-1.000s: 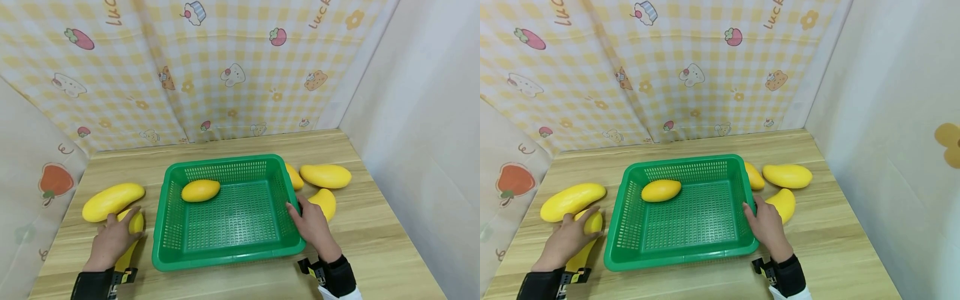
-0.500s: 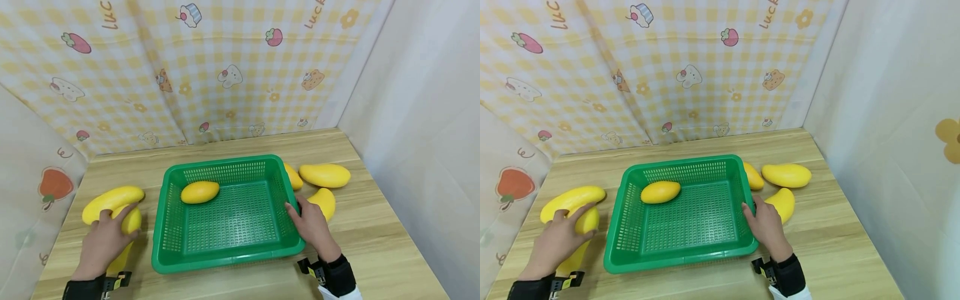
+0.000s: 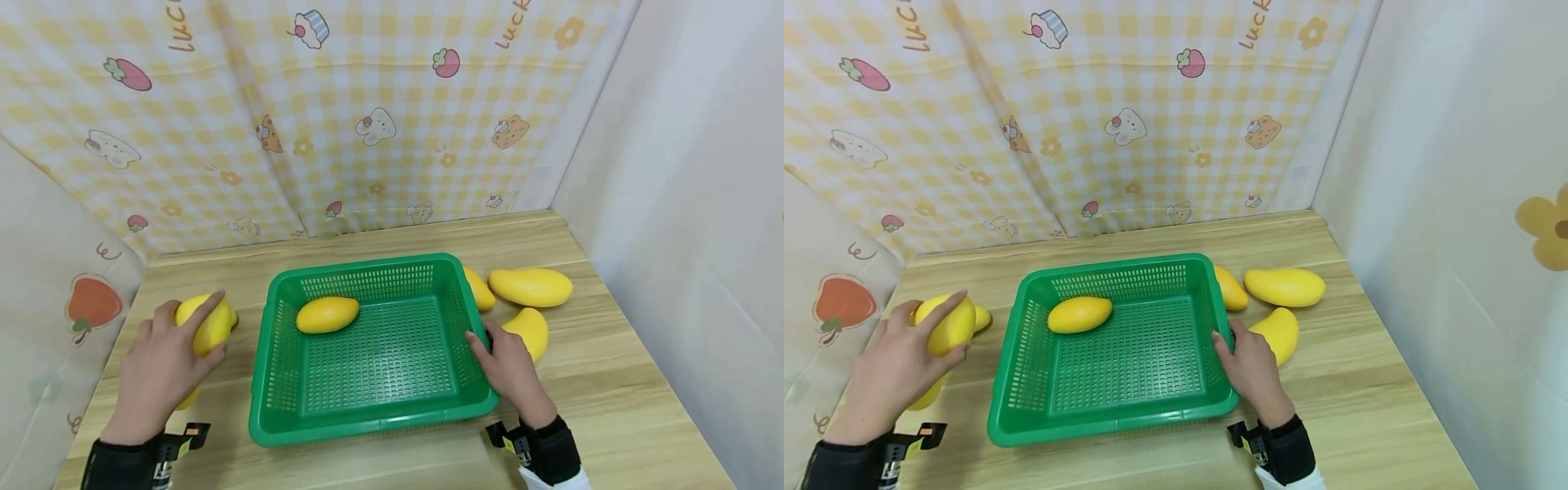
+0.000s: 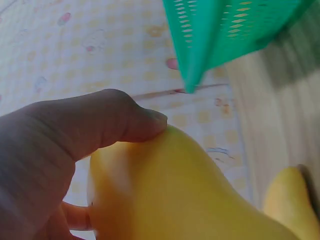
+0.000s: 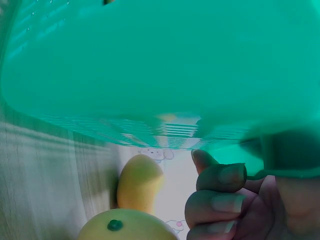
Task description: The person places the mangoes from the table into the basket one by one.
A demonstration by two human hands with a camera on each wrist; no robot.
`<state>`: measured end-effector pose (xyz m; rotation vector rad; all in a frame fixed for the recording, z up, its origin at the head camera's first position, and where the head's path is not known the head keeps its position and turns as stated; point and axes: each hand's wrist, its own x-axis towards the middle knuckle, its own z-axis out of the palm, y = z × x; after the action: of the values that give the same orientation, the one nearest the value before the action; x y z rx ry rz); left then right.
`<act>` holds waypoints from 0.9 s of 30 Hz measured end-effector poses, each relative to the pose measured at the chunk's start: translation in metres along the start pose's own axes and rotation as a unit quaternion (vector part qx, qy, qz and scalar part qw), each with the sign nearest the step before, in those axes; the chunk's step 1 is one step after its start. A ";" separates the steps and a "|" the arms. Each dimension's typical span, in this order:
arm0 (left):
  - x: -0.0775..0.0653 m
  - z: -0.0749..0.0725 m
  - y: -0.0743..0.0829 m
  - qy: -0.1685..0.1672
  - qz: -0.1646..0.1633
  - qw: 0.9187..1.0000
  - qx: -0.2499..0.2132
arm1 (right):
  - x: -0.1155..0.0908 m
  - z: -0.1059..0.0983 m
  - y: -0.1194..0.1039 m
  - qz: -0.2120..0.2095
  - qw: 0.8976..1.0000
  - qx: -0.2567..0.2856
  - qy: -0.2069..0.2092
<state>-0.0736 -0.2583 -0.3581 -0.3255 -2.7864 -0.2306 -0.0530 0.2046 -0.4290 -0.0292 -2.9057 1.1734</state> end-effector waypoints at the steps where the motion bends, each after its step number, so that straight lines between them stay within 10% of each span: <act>1: 0.002 -0.002 0.002 0.009 0.004 1.000 0.000 | 0.000 0.000 0.000 0.000 1.000 0.001 0.000; 16: 0.056 -0.006 0.068 0.040 0.113 0.992 -0.040 | 0.002 0.000 0.000 -0.017 1.000 -0.006 0.007; 27: 0.083 0.017 0.119 -0.048 0.180 0.981 -0.058 | -0.001 0.000 0.001 -0.006 1.000 -0.015 0.001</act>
<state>-0.1259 -0.1244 -0.3319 -0.8801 -2.7462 -0.2966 -0.0524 0.2049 -0.4296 -0.0127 -2.9164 1.1269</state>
